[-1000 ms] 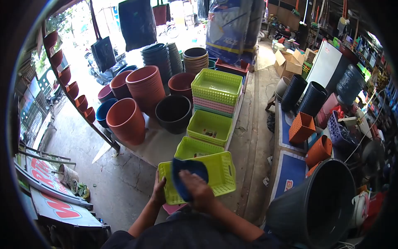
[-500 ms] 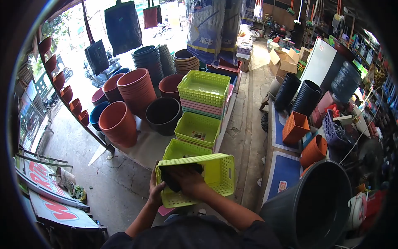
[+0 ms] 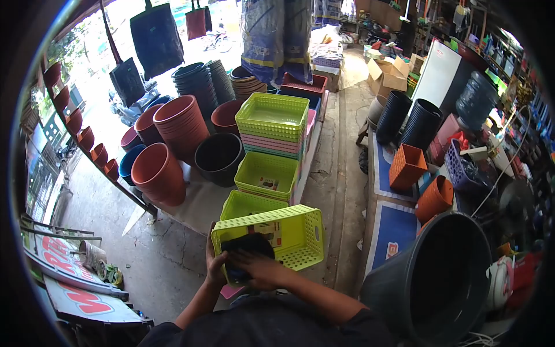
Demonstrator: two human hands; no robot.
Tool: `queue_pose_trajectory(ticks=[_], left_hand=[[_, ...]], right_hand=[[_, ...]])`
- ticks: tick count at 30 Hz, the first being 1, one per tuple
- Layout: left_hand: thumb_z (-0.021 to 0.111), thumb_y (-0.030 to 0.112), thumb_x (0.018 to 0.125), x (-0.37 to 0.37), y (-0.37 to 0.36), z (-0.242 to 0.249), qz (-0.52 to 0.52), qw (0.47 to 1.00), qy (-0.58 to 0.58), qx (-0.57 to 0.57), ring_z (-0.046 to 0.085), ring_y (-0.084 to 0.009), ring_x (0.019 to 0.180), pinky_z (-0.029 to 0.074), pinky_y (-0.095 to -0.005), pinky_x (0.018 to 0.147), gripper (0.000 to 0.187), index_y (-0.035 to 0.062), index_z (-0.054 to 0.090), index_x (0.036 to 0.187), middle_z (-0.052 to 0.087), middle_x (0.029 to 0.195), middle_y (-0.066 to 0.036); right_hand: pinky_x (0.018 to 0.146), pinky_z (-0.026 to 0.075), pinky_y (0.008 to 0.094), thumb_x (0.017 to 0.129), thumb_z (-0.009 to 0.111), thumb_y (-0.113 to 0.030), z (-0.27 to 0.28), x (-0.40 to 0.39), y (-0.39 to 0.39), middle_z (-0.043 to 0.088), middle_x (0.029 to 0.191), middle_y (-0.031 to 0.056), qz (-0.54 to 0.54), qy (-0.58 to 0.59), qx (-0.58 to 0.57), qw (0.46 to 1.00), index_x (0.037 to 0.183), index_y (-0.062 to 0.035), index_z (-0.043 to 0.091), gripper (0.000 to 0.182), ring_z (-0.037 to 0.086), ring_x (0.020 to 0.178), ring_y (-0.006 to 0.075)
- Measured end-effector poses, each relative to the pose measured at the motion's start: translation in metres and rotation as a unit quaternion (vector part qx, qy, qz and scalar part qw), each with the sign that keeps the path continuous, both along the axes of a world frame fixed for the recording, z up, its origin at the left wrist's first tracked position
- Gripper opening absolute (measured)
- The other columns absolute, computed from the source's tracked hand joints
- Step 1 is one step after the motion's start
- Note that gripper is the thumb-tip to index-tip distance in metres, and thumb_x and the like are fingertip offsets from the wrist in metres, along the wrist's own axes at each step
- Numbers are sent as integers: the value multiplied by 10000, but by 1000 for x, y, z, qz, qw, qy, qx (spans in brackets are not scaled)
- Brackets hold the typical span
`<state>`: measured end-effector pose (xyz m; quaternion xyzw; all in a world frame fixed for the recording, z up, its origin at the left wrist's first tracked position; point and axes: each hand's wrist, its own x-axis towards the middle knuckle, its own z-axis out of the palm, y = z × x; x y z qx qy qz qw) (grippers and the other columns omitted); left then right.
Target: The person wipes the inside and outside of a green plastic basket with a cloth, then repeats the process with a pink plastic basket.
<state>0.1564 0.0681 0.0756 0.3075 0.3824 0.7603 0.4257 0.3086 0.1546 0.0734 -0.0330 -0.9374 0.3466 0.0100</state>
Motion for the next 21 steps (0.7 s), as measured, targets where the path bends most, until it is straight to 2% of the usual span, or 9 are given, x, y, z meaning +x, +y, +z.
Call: queue_pose_trajectory(ticks=[6,9,11,15,16,17,18,20,21], left_hand=[[736,178,716,-19,-5,6,9,1000,-4,14,443,-307,1293,371,-433,1074,1026,66,124,1532,394,1421,-187],[740,185,708,-16,-5,2,26,999,34,25,441,-300,1295,369,-432,1073,1039,59,120,1532,406,1406,-188],[756,205,706,-14,-4,3,46,998,27,23,456,-300,1280,373,-423,1068,1047,46,127,1528,420,1393,-189],[750,223,745,-12,-9,-11,66,997,31,12,486,-284,1239,389,-411,1051,1015,63,129,1531,439,1369,-185],[750,223,745,-10,-9,-13,66,997,31,11,486,-284,1239,389,-411,1051,1015,63,129,1531,439,1369,-185],[738,250,779,-6,-8,-15,77,996,31,6,474,-281,1248,385,-410,1054,988,78,124,1534,428,1382,-181],[725,277,813,-3,-8,-17,89,996,32,1,463,-278,1258,380,-408,1058,962,92,120,1538,417,1394,-176],[704,317,842,-2,-9,-24,100,994,35,-5,448,-278,1271,373,-406,1063,937,102,116,1539,400,1413,-172],[684,356,871,-2,-10,-30,110,993,36,-11,433,-278,1284,366,-403,1068,914,111,113,1541,383,1431,-167]], right_hand=[[1133,281,463,815,565,-334,28,39,54,439,1434,201,-211,-342,22,915,1397,-44,437,663,378,1366,304],[1077,364,455,851,526,-395,7,39,48,518,1343,226,-205,-323,59,922,1331,-17,501,612,502,1257,321],[996,438,462,873,497,-424,-37,33,24,579,1256,238,-191,-91,229,950,1305,13,507,615,584,1145,351],[971,459,406,896,517,-327,-32,-4,-15,588,1239,208,-149,27,205,967,1334,41,448,576,583,1137,323],[972,448,394,920,510,-377,-3,-18,-20,589,1237,210,-166,-53,-59,983,1326,36,466,581,581,1136,327],[973,437,381,944,503,-426,13,-30,-25,590,1234,212,-169,-128,-317,924,1318,32,484,591,578,1135,332],[973,437,381,944,503,-426,7,-42,-34,590,1234,212,-169,-127,-316,925,1318,32,484,591,578,1135,332],[963,435,347,971,509,-450,-9,-58,-53,577,1233,176,-305,-29,-662,684,1298,2,510,558,569,1121,263],[963,435,347,971,509,-450,1,-62,-50,577,1233,176,-302,-32,-660,687,1298,2,510,558,569,1121,263]])
